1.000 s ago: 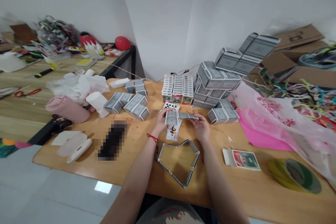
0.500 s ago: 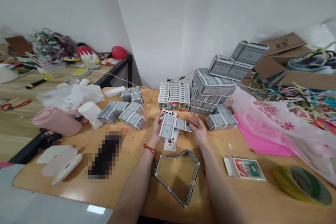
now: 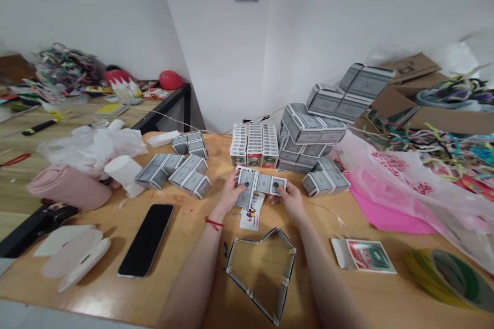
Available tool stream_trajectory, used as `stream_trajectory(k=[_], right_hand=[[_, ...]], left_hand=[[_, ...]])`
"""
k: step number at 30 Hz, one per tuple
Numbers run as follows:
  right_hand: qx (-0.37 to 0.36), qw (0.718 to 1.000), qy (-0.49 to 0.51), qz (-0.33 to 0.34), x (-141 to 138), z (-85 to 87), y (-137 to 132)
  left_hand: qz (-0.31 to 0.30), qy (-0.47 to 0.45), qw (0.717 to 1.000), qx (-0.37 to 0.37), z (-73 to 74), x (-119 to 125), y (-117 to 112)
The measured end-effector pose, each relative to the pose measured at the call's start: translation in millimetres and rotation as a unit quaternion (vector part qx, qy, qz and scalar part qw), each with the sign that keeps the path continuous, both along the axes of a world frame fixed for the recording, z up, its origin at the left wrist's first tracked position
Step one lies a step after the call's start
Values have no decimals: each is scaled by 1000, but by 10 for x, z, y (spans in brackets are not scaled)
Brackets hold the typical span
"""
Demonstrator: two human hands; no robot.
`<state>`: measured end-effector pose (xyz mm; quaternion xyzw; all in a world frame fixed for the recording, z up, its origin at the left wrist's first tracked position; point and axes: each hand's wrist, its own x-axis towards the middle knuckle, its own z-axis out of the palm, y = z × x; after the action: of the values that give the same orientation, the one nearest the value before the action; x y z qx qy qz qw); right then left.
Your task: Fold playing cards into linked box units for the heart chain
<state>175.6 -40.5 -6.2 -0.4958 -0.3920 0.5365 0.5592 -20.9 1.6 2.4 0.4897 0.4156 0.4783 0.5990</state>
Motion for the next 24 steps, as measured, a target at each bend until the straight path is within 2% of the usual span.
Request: stream_trajectory(k=[2,6,10,13,15,18,24], right_hand=[[-1,1000,-11,15,-21,18,-18],[17,998,-53,-7,-81,46,-36],[30,997,-71,-32,-119,32,-32],[27,997,-74,-19,-123,-5,-30],[24,997,-78,-8,-126,-24,-34],[25,996,-85,-5,-137,-26,-47],[30,995,-94,-17,-149,-5,-53]], left_hand=[[-7,16,999,29,39,1,-22],[-25,97,993,61,108,15,-70],[23,177,982,68,145,73,-101],[60,180,973,134,171,96,-111],[50,199,965,162,185,86,-110],[22,243,959,144,188,57,-104],[47,274,954,111,141,63,-94]])
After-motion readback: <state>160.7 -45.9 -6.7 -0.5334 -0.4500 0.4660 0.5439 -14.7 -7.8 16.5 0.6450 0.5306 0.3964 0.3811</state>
